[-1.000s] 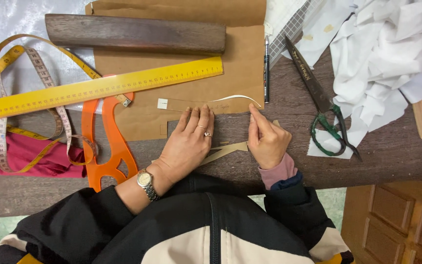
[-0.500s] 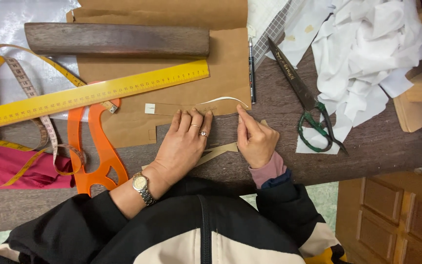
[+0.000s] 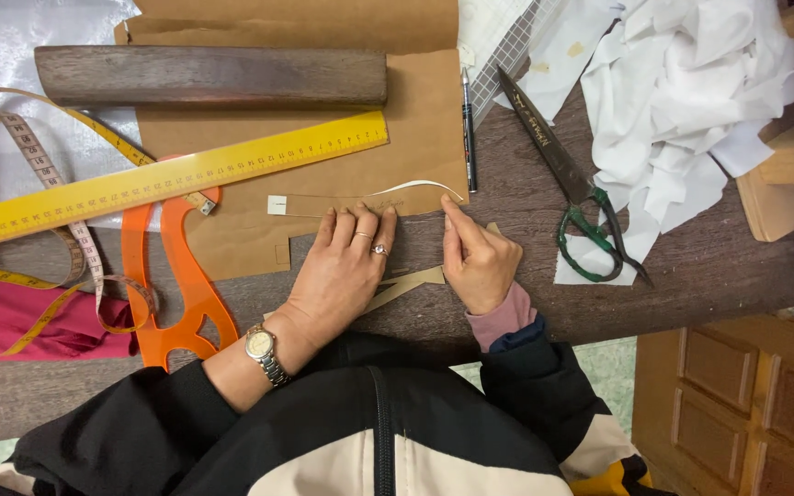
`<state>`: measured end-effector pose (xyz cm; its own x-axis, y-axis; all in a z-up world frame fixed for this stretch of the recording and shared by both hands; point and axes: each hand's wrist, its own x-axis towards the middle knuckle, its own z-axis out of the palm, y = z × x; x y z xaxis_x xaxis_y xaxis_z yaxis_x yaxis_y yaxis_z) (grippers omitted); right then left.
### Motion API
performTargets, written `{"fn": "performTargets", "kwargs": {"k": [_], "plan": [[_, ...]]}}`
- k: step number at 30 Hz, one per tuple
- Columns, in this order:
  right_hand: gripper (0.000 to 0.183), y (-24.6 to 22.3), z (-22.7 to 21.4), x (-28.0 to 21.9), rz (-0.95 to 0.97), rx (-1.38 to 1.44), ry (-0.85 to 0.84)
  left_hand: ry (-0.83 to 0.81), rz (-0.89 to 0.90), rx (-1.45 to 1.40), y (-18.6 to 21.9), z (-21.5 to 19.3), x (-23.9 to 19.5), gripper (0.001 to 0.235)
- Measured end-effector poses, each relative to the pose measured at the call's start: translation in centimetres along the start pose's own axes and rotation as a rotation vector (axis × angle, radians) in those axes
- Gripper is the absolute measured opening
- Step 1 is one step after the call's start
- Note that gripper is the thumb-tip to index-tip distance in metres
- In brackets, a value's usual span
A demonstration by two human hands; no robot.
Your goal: The person uses shears to cut a curved pattern from a piece of brown cardboard on a work table. After cutting, they place the shears down and pick up a white paper pattern to compare it with the cardboard piece.
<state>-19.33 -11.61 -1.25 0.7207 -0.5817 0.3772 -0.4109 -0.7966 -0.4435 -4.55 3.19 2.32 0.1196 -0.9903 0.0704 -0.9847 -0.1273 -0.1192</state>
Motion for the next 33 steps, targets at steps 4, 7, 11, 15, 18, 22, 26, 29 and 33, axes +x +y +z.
{"fn": "performTargets", "kwargs": {"k": [4,7,11,15,18,22,26,29,33], "plan": [[0.026,0.0,0.04,0.05,0.004,0.008,0.0,-0.018,0.005,-0.002,0.0,-0.07,0.1,0.045],[0.026,0.0,0.06,-0.01,0.006,0.002,0.003,-0.017,0.005,-0.011,0.07,0.13,0.03,0.044],[0.026,0.03,0.12,-0.07,0.005,0.004,0.004,-0.022,0.0,-0.012,0.07,0.32,0.15,0.046],[0.026,-0.06,-0.04,0.11,0.005,0.01,-0.003,-0.019,0.0,-0.03,0.05,0.2,0.35,0.045],[0.027,0.07,0.08,-0.05,0.009,0.003,0.002,-0.006,-0.004,-0.036,0.1,0.39,0.37,0.046],[0.026,-0.02,0.01,0.03,0.003,0.009,-0.001,-0.02,-0.008,-0.056,0.01,0.37,0.43,0.047],[0.026,-0.21,-0.2,0.3,0.0,0.016,-0.001,-0.011,-0.012,-0.053,-0.04,0.3,0.52,0.046],[0.027,-0.13,-0.1,0.14,0.002,0.012,0.002,0.001,-0.013,-0.05,0.03,0.62,0.41,0.046],[0.028,-0.1,-0.08,0.17,0.002,0.008,-0.01,0.011,-0.014,-0.054,-0.05,0.53,0.45,0.045]]}}
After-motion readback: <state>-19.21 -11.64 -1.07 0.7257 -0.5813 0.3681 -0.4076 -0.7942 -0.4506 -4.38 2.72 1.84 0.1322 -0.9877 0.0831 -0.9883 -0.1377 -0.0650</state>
